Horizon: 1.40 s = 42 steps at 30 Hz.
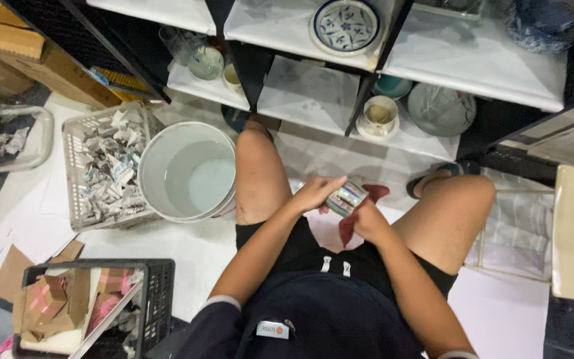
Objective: The person sits on the floor and wipes a wooden spoon, a striped mug, and a clear glass with a maroon cloth. Each item is wiped thoroughly and then placed on a nearby shelf.
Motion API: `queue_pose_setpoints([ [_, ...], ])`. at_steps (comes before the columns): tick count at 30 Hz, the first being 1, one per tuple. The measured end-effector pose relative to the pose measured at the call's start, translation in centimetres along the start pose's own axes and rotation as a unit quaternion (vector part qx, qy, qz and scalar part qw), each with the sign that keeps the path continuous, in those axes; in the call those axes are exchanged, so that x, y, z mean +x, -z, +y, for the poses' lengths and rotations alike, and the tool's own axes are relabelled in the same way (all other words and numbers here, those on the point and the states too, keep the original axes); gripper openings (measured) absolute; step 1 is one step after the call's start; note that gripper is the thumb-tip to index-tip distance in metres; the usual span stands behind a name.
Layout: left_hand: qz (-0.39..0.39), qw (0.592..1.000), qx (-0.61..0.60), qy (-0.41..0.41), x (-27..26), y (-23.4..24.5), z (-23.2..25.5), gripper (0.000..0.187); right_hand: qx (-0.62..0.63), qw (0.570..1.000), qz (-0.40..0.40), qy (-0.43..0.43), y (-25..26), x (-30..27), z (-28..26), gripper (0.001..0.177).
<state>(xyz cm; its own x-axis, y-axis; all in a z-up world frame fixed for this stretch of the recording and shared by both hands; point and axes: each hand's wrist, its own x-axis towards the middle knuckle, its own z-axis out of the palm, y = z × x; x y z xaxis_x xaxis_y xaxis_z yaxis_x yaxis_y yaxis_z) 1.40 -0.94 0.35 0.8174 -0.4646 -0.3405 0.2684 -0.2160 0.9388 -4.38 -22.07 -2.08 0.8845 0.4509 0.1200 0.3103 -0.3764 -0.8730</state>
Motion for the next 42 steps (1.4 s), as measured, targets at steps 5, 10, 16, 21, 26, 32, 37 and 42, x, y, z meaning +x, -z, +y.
queue_pose_setpoints([
  [5,-0.058,0.997,-0.047,0.019,0.5,0.1,0.2,0.063,0.182,0.982,0.022,-0.053,0.8,-0.1,1.9,0.053],
  [10,-0.103,0.978,-0.031,-0.178,-0.2,0.0,-0.1,0.067,0.450,0.814,0.070,-0.360,1.9,-0.8,5.9,0.042],
  [16,-0.080,0.981,-0.043,-0.169,0.6,-0.2,-0.7,0.071,0.345,0.916,0.081,-0.185,0.8,-1.0,8.8,0.034],
  [21,0.013,0.997,-0.001,-0.079,0.8,-0.5,-1.6,0.064,0.082,0.991,-0.022,-0.100,0.1,-1.3,7.5,0.037],
  [26,-0.028,0.993,-0.018,-0.115,0.8,-1.0,-2.1,0.061,-0.038,0.998,-0.029,0.028,0.2,-2.0,5.2,0.045],
  [32,0.054,0.980,-0.186,-0.036,2.4,-0.2,-2.7,0.072,0.479,0.870,0.096,-0.068,1.1,-1.5,5.2,0.038],
  [37,0.068,0.917,-0.394,-0.002,1.4,1.0,-1.4,0.082,0.639,0.746,0.183,-0.053,4.0,-2.1,3.0,0.053],
  [42,0.121,0.874,-0.469,0.035,0.8,0.1,-0.4,0.077,0.507,0.836,0.209,-0.025,7.7,-1.5,-3.7,0.052],
])
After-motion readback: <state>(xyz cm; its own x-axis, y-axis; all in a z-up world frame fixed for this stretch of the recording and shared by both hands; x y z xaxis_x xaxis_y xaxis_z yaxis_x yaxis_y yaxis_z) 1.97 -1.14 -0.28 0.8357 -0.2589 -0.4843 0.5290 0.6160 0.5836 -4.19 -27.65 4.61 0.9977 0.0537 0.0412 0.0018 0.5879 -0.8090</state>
